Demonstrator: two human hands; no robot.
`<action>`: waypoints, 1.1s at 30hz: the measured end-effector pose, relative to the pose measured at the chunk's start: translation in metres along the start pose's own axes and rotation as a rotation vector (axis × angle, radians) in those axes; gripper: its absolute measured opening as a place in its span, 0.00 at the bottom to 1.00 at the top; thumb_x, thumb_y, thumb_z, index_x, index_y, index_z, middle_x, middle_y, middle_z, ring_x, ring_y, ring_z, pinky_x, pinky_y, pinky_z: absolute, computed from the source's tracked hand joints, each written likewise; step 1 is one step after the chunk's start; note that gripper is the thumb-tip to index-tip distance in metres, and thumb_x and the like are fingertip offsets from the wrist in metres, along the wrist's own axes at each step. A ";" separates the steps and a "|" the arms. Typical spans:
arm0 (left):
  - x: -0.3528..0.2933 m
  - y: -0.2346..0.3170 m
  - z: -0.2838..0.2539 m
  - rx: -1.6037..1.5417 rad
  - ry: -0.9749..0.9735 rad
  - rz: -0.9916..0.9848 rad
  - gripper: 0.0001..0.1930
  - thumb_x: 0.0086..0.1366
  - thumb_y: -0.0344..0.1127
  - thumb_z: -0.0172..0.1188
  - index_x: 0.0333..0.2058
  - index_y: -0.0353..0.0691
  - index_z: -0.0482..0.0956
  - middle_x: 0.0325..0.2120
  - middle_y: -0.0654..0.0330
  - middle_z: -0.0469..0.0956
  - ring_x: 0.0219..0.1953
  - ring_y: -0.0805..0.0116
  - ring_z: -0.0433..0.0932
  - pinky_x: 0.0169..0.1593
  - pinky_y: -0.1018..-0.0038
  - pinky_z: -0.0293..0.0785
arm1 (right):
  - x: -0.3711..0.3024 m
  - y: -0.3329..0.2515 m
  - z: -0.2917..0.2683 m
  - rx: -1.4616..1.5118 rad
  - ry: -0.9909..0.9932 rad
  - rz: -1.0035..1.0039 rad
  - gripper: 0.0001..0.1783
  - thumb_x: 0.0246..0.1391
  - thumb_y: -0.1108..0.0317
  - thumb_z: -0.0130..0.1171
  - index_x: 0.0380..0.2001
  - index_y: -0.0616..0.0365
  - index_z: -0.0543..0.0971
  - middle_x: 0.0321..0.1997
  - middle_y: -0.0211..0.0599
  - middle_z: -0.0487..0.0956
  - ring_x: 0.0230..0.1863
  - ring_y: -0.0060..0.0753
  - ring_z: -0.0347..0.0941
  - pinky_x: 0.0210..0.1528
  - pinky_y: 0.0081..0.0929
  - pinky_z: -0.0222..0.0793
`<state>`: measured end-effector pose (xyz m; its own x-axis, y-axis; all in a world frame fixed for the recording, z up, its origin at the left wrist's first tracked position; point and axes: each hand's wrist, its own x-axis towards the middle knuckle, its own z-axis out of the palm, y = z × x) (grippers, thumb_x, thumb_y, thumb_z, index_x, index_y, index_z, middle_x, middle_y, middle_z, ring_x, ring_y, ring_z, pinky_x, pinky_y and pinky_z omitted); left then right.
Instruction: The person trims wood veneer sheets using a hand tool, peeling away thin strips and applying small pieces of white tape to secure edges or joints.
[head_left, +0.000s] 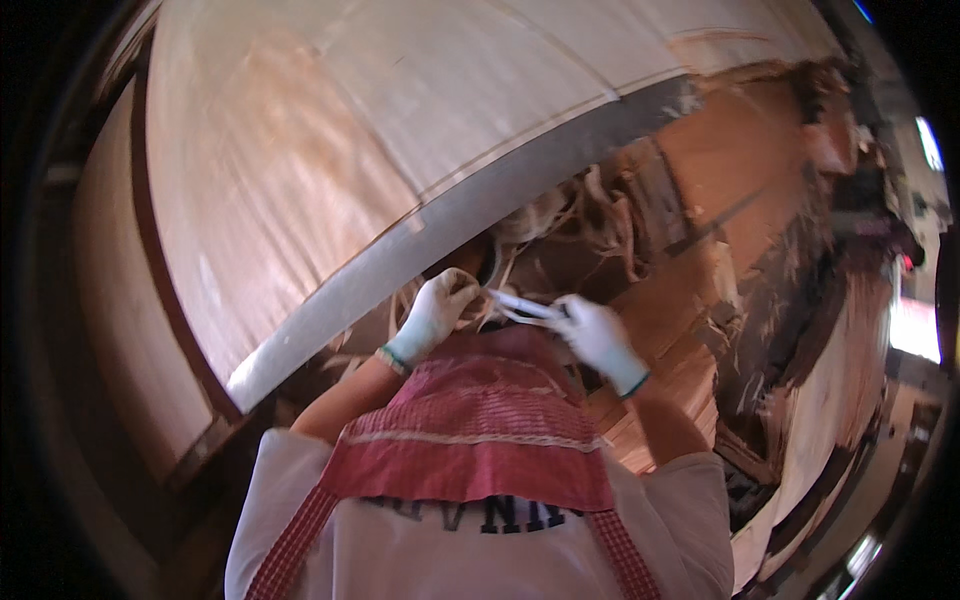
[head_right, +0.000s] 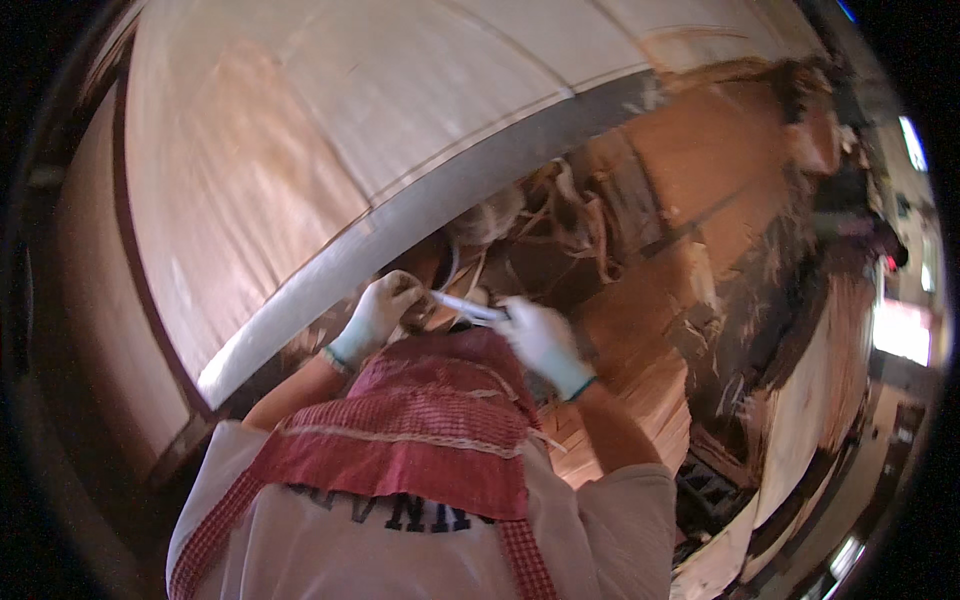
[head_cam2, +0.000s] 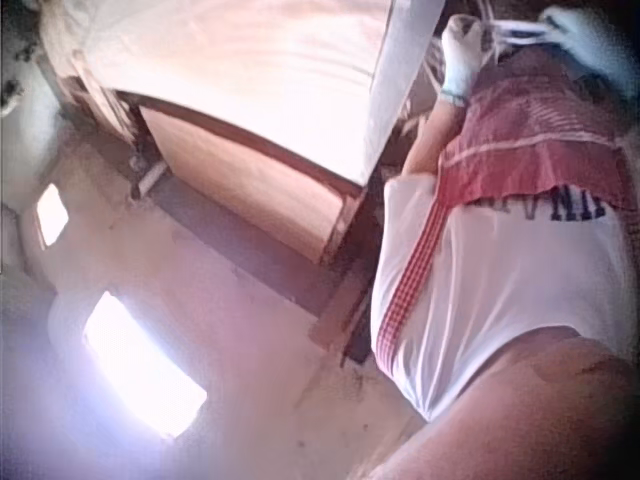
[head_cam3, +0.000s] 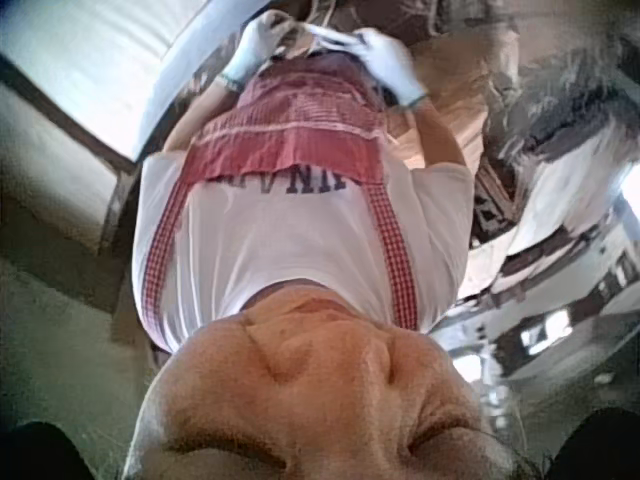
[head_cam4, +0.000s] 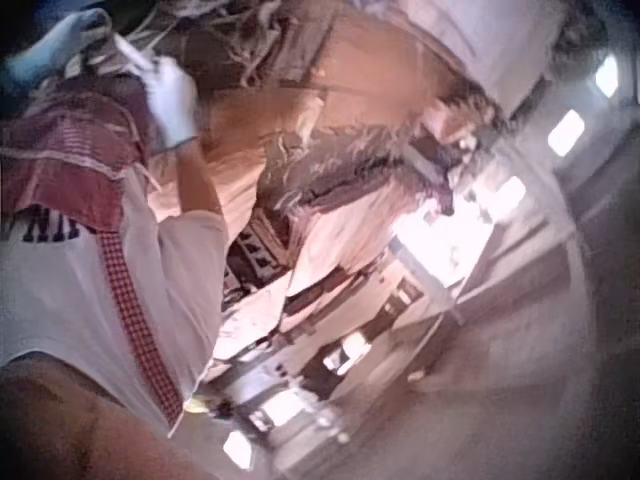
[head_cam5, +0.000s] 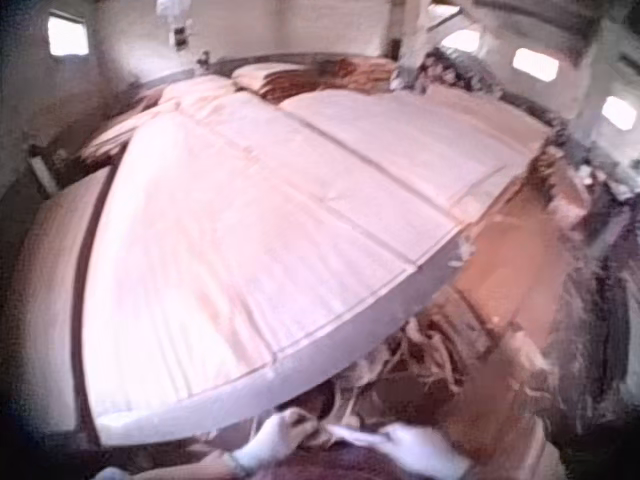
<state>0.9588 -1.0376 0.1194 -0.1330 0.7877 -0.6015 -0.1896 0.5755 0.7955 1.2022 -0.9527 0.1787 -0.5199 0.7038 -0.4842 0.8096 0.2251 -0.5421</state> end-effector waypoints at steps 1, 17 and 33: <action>0.013 -0.039 -0.008 -0.315 0.066 -0.147 0.09 0.67 0.31 0.56 0.43 0.34 0.73 0.30 0.59 0.80 0.25 0.71 0.78 0.29 0.77 0.77 | 0.005 0.033 0.001 -0.134 0.014 0.056 0.17 0.56 0.56 0.59 0.45 0.51 0.76 0.35 0.46 0.80 0.36 0.50 0.78 0.37 0.45 0.71; 0.177 -0.188 -0.020 0.544 0.570 -0.184 0.29 0.64 0.59 0.49 0.55 0.44 0.73 0.57 0.51 0.71 0.59 0.48 0.68 0.60 0.55 0.61 | 0.154 0.013 0.148 0.676 0.143 0.107 0.14 0.60 0.62 0.55 0.45 0.55 0.81 0.32 0.27 0.80 0.30 0.18 0.71 0.32 0.21 0.68; -0.387 -0.272 -0.328 0.066 1.471 -0.285 0.09 0.57 0.32 0.59 0.27 0.33 0.85 0.21 0.56 0.81 0.25 0.67 0.76 0.33 0.71 0.72 | 0.172 -0.003 0.205 0.156 0.226 -0.256 0.12 0.57 0.64 0.59 0.42 0.59 0.79 0.46 0.53 0.75 0.48 0.56 0.72 0.49 0.41 0.68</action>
<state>0.7431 -1.5705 0.1120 -0.9408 -0.2452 -0.2341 -0.3387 0.7078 0.6199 1.0541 -0.9709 -0.0439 -0.6127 0.7729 -0.1648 0.6010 0.3203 -0.7322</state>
